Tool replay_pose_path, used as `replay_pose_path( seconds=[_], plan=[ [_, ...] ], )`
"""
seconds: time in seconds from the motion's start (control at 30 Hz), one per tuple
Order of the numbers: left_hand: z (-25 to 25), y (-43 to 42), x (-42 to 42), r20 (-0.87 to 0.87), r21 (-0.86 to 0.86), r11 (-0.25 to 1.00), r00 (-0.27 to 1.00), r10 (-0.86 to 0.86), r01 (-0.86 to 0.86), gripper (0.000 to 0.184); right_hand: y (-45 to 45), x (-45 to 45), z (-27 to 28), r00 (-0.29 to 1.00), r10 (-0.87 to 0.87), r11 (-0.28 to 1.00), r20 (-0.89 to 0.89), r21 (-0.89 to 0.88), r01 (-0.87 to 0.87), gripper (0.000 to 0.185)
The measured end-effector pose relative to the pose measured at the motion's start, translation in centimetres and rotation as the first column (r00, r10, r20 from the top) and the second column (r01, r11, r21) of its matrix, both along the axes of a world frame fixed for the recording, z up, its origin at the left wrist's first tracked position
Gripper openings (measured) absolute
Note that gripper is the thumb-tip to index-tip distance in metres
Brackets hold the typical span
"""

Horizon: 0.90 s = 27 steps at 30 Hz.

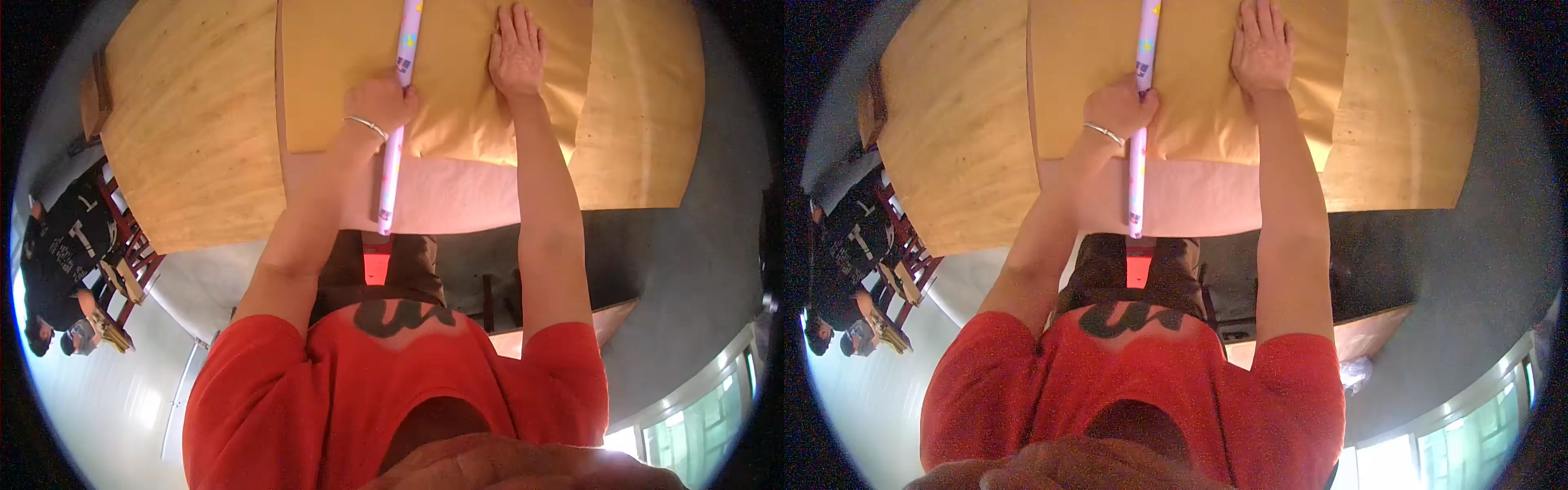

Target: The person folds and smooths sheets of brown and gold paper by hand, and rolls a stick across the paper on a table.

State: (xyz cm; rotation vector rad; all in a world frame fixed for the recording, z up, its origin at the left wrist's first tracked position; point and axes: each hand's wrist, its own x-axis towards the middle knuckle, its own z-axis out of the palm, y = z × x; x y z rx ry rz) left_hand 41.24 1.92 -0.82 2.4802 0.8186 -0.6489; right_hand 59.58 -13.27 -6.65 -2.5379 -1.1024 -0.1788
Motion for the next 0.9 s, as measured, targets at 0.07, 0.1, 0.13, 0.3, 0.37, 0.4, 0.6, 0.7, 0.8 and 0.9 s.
replay_pose_path(
  seconds=[0.07, 0.1, 0.13, 0.3, 0.37, 0.4, 0.6, 0.7, 0.8, 0.9],
  plan=[
    [-0.4, 0.3, -1.0, 0.059, 0.025, 0.998, 0.997, 0.049, -0.051, 0.037, 0.0, -0.2, 0.7, 1.000, -0.006, 0.996, 0.013, -0.087, 0.007, 0.049],
    [-0.6, 0.3, -1.3, 0.054, 0.020, 0.998, 0.997, 0.051, -0.052, 0.037, 0.1, 0.0, 0.9, 0.999, -0.011, 0.988, 0.049, -0.156, 0.018, 0.051],
    [-0.5, 0.5, -1.6, 0.058, 0.044, 0.998, 0.997, 0.053, -0.055, 0.039, 0.0, 0.0, 1.0, 0.999, -0.010, 0.987, 0.046, -0.160, 0.017, 0.051],
    [-0.1, 1.4, -3.0, 0.091, 0.044, 0.990, 0.988, 0.126, -0.130, 0.043, 0.4, -0.2, 1.4, 0.998, -0.038, 0.961, -0.042, -0.277, 0.025, 0.055],
    [-0.7, 2.3, -3.4, 0.062, -0.048, 0.986, 0.985, 0.164, -0.161, 0.046, 0.3, -0.1, 1.3, 0.998, -0.036, 0.968, -0.055, -0.249, 0.021, 0.055],
    [-0.4, 2.8, -3.6, 0.058, -0.048, 0.985, 0.984, 0.168, -0.165, 0.046, 0.2, -0.1, 1.3, 0.997, -0.040, 0.974, -0.071, -0.224, 0.023, 0.055],
    [-1.3, 5.3, -5.1, 0.078, 0.171, 0.985, 0.997, 0.016, -0.030, 0.048, -0.2, 0.0, 0.9, 1.000, 0.000, 0.984, -0.015, -0.176, -0.003, 0.054],
    [-1.5, 6.5, -6.4, 0.134, 0.230, 0.973, 0.991, -0.009, -0.022, 0.045, -0.1, -0.1, 1.1, 1.000, 0.003, 0.985, -0.022, -0.175, -0.007, 0.054],
    [-1.3, 7.5, -7.2, 0.101, 0.247, 0.967, 0.994, 0.042, -0.066, 0.045, 0.1, -0.1, 0.8, 0.989, 0.024, 0.982, 0.148, -0.189, 0.005, 0.051],
    [-0.7, 8.2, -8.2, 0.088, 0.299, 0.951, 0.994, 0.058, -0.082, 0.050, 0.0, 0.1, -0.4, 0.998, 0.022, 0.999, 0.058, -0.032, -0.020, 0.048]
  ],
)
